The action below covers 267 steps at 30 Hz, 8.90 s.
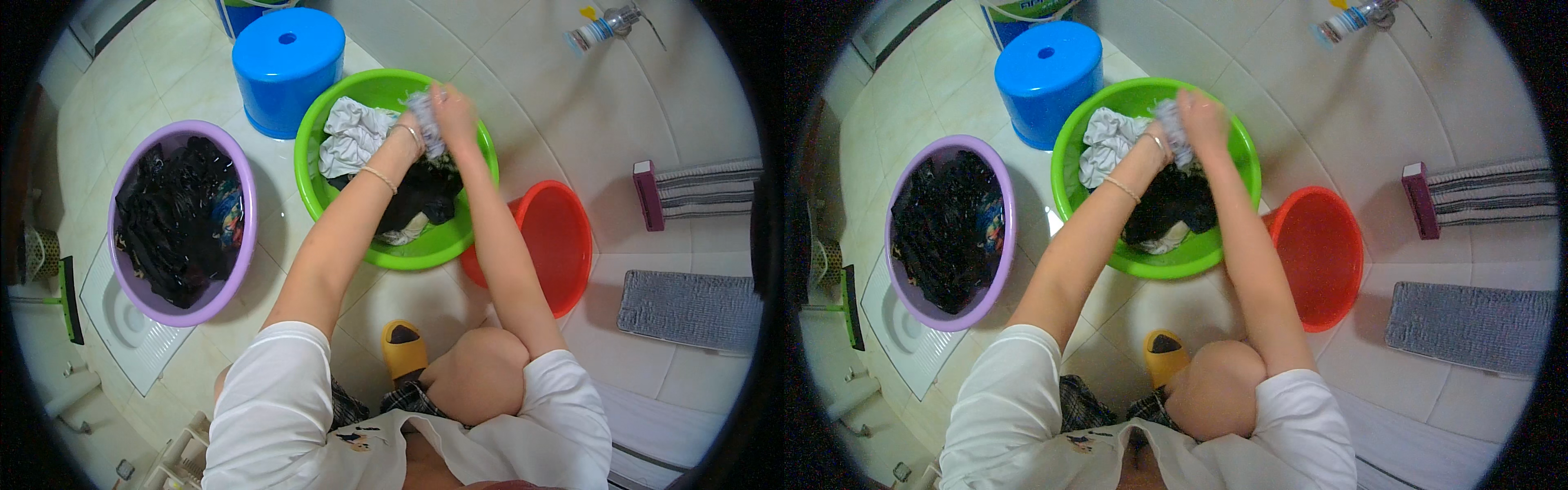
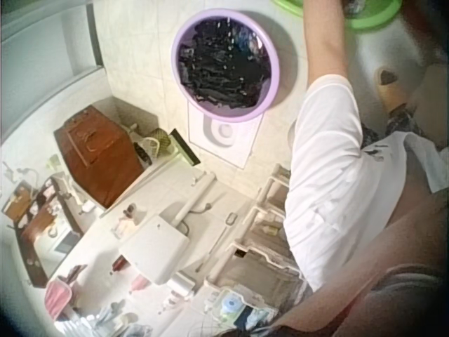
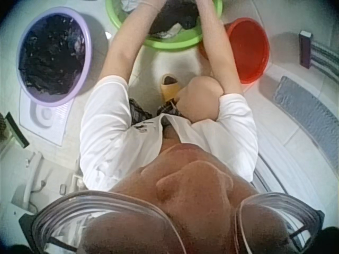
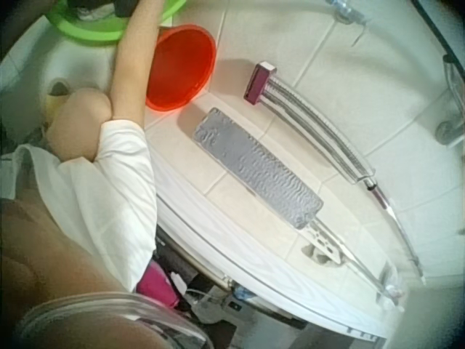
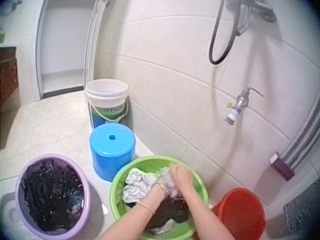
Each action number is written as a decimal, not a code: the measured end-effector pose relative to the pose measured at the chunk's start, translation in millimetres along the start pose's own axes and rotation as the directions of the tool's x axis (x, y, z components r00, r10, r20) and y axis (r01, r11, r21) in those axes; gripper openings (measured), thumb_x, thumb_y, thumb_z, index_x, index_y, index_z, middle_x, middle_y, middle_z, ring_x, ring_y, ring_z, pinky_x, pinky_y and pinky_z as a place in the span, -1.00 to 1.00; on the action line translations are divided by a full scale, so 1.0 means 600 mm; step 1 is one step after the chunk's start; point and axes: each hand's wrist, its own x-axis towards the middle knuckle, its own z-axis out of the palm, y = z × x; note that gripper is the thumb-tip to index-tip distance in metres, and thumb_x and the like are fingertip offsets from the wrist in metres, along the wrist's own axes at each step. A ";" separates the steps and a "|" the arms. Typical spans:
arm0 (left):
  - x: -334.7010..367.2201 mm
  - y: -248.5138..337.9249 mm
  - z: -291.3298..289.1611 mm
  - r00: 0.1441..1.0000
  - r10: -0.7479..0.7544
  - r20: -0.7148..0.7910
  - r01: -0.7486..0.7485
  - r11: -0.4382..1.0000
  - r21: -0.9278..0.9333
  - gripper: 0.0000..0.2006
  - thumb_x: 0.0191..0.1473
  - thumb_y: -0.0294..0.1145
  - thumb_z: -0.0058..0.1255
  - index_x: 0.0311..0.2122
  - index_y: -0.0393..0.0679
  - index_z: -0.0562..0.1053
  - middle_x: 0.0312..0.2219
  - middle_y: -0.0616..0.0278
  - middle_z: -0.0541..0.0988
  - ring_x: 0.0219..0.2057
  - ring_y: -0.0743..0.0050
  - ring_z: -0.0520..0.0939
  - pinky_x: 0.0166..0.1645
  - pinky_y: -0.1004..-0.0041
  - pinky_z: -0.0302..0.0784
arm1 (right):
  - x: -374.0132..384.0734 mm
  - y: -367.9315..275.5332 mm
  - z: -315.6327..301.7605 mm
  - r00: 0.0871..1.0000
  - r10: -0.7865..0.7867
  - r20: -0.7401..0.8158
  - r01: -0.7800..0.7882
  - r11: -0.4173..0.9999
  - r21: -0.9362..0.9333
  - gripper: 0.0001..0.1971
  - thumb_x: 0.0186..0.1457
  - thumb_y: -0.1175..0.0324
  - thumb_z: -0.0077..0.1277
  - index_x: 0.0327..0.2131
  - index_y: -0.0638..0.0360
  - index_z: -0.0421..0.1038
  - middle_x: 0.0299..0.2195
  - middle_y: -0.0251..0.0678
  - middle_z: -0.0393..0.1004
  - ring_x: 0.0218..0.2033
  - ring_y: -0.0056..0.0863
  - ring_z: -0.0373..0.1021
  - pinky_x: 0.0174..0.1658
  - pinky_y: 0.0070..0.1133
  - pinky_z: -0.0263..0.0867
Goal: The person washes black clothes by hand in a green basin of soapy water, then moves the wet clothes to a purple basin and refills the green basin with fresh water to begin rinsing other garments.
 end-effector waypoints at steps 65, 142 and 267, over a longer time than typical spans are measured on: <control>-0.028 0.004 0.287 0.884 -0.097 -0.457 0.371 0.741 0.560 -0.44 -0.08 0.04 -0.18 -0.12 -0.27 0.24 -0.25 0.09 0.40 -0.19 0.29 0.40 -0.13 0.25 0.25 | 0.024 0.183 -0.106 0.955 0.270 0.121 -0.281 0.955 0.090 -0.63 0.01 0.11 -0.32 -0.41 0.20 0.36 -0.43 -0.02 0.37 -0.37 -0.09 0.29 -0.33 -0.38 0.22; -0.005 0.088 0.242 0.978 0.188 -0.093 0.047 0.239 0.970 -0.41 -0.04 0.14 -0.37 -0.25 -0.30 0.32 -0.36 0.06 0.43 -0.35 0.30 0.44 -0.27 0.42 0.31 | 0.041 0.035 -0.168 0.876 -0.061 0.479 -0.331 0.648 0.686 -0.44 -0.19 0.21 0.03 -0.08 0.19 0.14 -0.29 -0.33 0.35 -0.33 -0.60 0.30 -0.23 -0.67 0.21; -0.064 0.103 0.170 0.977 0.168 -0.128 -0.044 0.755 0.654 -0.91 -0.09 -0.37 -0.26 -0.54 -0.10 0.28 -0.63 0.44 0.28 -0.56 0.69 0.28 -0.51 0.64 0.18 | 0.010 0.061 -0.129 0.793 -0.062 0.606 -0.539 0.394 0.744 -0.61 -0.14 0.43 -0.02 -0.16 0.27 0.22 -0.22 -0.31 0.30 -0.23 -0.57 0.24 -0.14 -0.62 0.17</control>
